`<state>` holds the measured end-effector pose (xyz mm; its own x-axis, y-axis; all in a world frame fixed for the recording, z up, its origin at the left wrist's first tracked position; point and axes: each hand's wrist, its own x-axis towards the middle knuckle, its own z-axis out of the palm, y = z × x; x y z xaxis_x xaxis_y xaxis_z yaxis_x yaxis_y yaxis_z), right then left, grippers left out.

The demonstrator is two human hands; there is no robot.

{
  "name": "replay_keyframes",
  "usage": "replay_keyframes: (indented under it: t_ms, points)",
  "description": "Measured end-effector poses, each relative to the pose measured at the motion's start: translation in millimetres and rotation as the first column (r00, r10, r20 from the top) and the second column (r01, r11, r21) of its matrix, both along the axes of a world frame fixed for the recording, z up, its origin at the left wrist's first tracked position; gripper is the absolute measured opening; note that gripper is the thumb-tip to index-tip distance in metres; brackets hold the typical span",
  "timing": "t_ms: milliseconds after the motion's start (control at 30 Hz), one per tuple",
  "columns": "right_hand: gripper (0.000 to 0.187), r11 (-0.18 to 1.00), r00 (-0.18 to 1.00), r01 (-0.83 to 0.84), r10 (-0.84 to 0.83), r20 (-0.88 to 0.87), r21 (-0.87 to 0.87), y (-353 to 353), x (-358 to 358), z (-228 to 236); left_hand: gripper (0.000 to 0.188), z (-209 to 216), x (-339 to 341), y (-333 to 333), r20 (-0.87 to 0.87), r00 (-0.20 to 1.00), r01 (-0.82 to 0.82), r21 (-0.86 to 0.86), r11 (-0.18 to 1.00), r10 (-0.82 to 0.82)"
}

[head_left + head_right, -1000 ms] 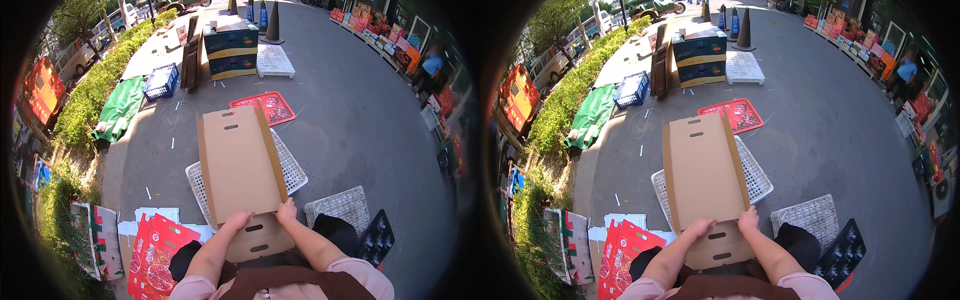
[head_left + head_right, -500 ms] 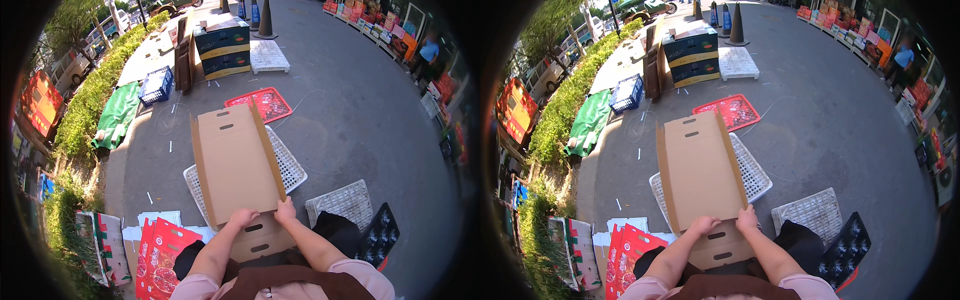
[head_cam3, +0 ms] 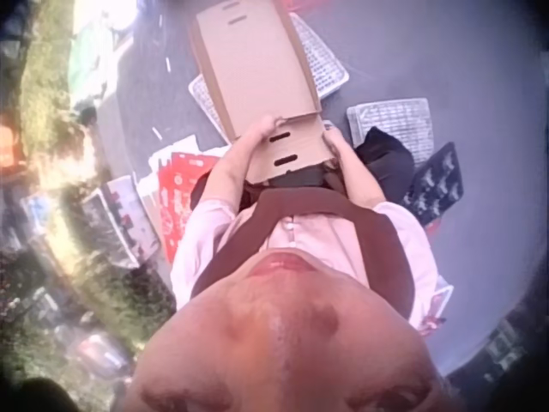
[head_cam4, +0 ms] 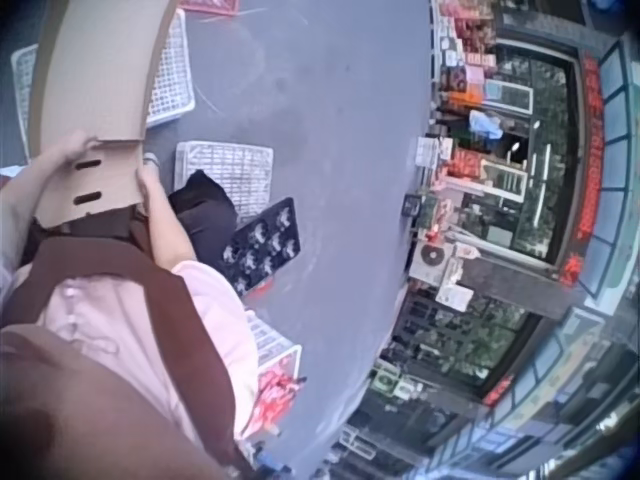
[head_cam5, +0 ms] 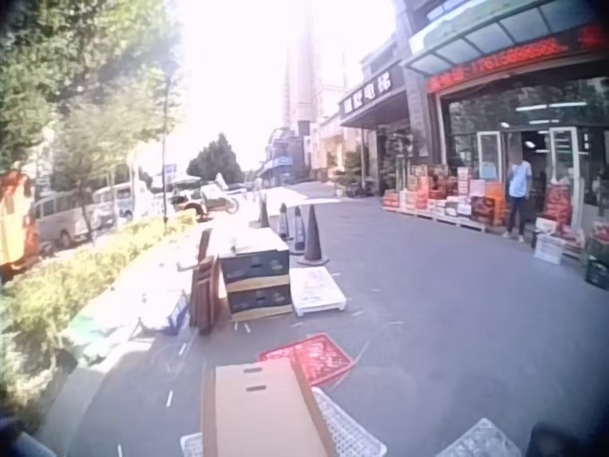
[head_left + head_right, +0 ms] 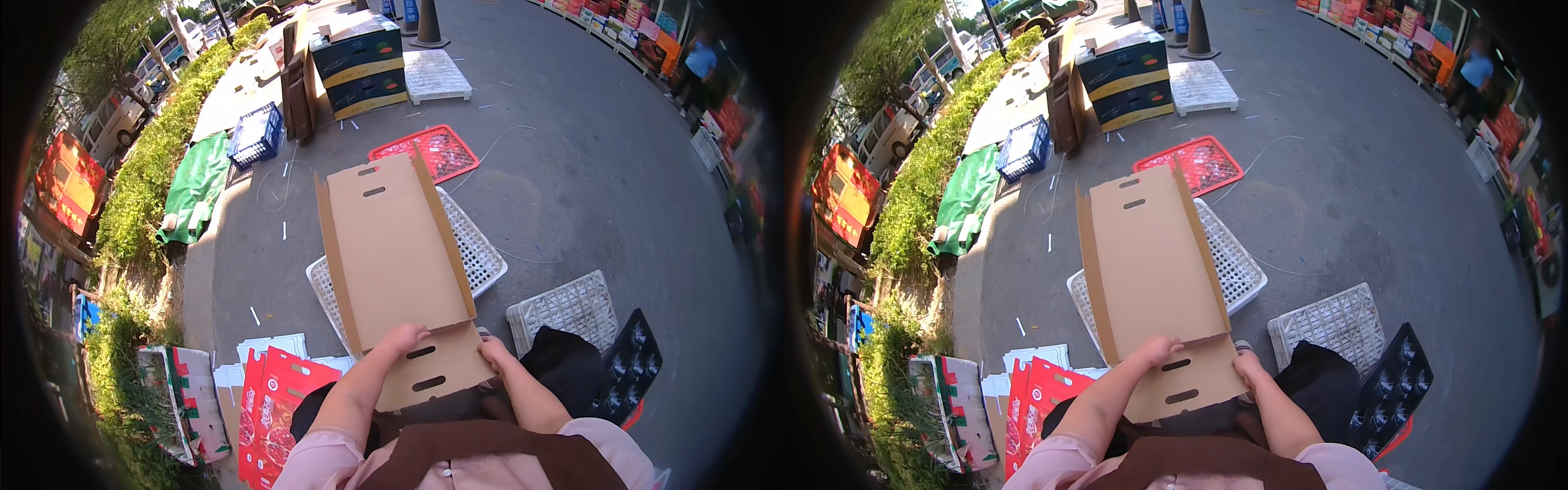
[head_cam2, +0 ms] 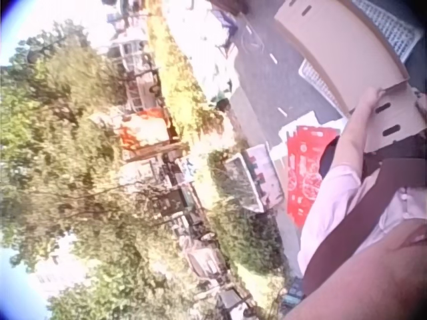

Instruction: The person assembles flat cardboard boxes by folding the sides and tucking in the tabs. They handle multiple boxes one at a time, stacking the finished boxes on the ground.

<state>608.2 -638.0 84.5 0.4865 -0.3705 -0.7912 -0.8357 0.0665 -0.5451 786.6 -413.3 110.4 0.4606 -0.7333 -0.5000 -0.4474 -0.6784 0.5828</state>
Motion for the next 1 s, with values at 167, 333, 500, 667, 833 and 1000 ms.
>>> replay_keyframes:
  t_ms: [167, 333, 500, 667, 833, 1000]
  points:
    - [0.038, 0.765, 0.892, 0.237, -0.416, 0.179, 0.599, -20.4, 20.9, 70.8, 0.039, 0.3, 1.9, 0.6, 0.018, 0.997, 0.08, -0.021, 0.997, -0.08]
    - [0.041, 0.899, 0.767, -0.021, 0.295, 0.569, -0.438, 1.5, 16.5, 36.6, 0.041, -1.9, 8.2, -7.3, -0.028, 0.985, 0.17, -0.053, 0.984, -0.172]
    - [0.053, 0.605, 0.725, -0.105, 0.59, 0.356, -0.789, -3.4, 38.8, 60.8, 0.041, -14.1, 6.8, 1.4, -0.055, 0.987, 0.148, -0.063, 0.987, -0.151]
    - [0.024, 0.666, 0.541, -0.178, 0.681, 0.493, -0.725, -22.3, 54.8, 46.1, 0.039, -24.1, 4.3, 2.4, -0.035, 0.983, 0.177, -0.065, 0.982, -0.179]
    - [0.013, 0.671, 0.71, -0.269, 0.623, 0.329, -0.691, -20.7, 56.4, 53.5, 0.033, -2.5, -16.2, 15.4, -0.225, 0.916, -0.381, -0.236, 0.894, 0.331]
    - [0.011, 0.623, 0.707, -0.304, 0.655, 0.268, -0.72, -20.2, 51.8, 35.7, 0.039, 7.7, -41.3, 32.4, 0.453, 0.675, -0.573, -0.174, 0.801, 0.582]
